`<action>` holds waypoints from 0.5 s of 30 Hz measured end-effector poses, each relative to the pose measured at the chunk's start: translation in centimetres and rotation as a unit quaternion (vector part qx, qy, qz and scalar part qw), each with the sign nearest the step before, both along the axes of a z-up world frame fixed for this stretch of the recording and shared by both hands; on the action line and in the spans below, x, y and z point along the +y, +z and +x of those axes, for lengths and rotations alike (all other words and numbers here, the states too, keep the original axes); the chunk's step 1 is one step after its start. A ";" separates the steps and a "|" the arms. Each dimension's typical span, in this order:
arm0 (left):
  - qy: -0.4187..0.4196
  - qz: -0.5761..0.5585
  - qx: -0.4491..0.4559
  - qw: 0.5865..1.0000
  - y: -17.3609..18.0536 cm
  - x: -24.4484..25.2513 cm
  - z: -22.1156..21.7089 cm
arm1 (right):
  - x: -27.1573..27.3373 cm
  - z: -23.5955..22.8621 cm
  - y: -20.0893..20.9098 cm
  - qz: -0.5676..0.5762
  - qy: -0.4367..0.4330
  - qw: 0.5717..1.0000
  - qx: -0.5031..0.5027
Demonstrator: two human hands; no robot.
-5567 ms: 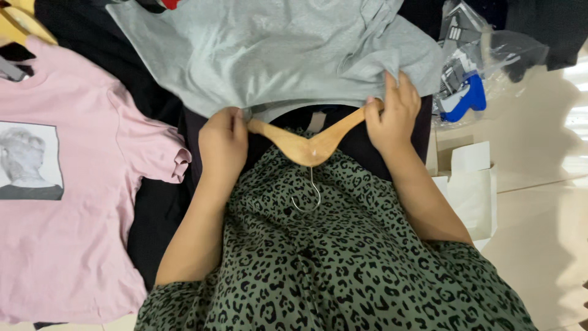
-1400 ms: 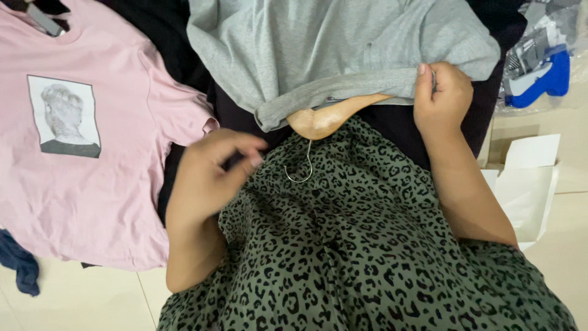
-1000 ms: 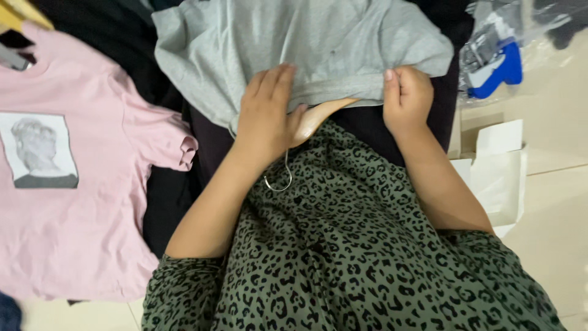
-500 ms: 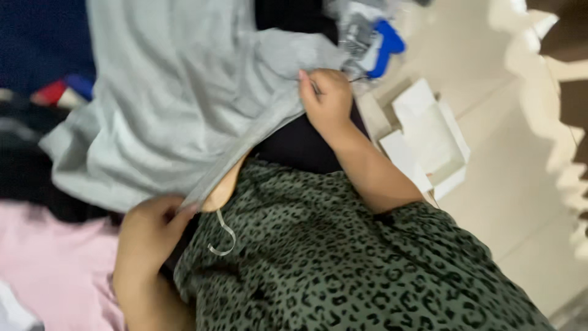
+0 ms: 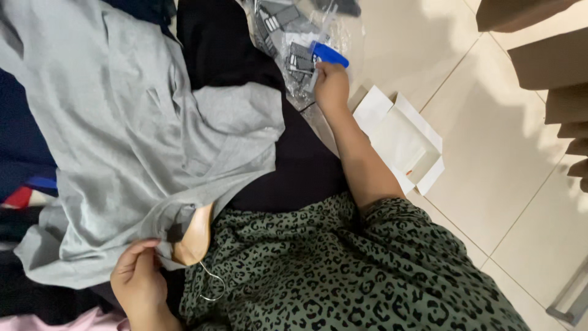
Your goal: The person uses a tagging gun to attach labels to several t-shirts, handling pink, grey, and navy shirts one by one.
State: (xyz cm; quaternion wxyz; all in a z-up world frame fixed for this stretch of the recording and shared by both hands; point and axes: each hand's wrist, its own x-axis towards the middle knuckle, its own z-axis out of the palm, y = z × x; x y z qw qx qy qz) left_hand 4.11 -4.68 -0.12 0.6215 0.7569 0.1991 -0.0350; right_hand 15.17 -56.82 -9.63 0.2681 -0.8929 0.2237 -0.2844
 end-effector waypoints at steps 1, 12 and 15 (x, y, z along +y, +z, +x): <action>-0.028 0.020 0.009 0.999 0.2 -0.1 0.3 | -0.3 0.3 -0.6 -0.012 -0.015 0.998 0.059; -0.079 0.010 0.032 0.996 -2.8 2.8 0.1 | 1.1 3.7 -3.0 -0.116 0.044 0.971 0.202; -0.063 -0.019 0.023 0.998 -3.5 3.3 0.2 | 1.2 3.6 -3.4 -0.092 0.018 0.979 0.180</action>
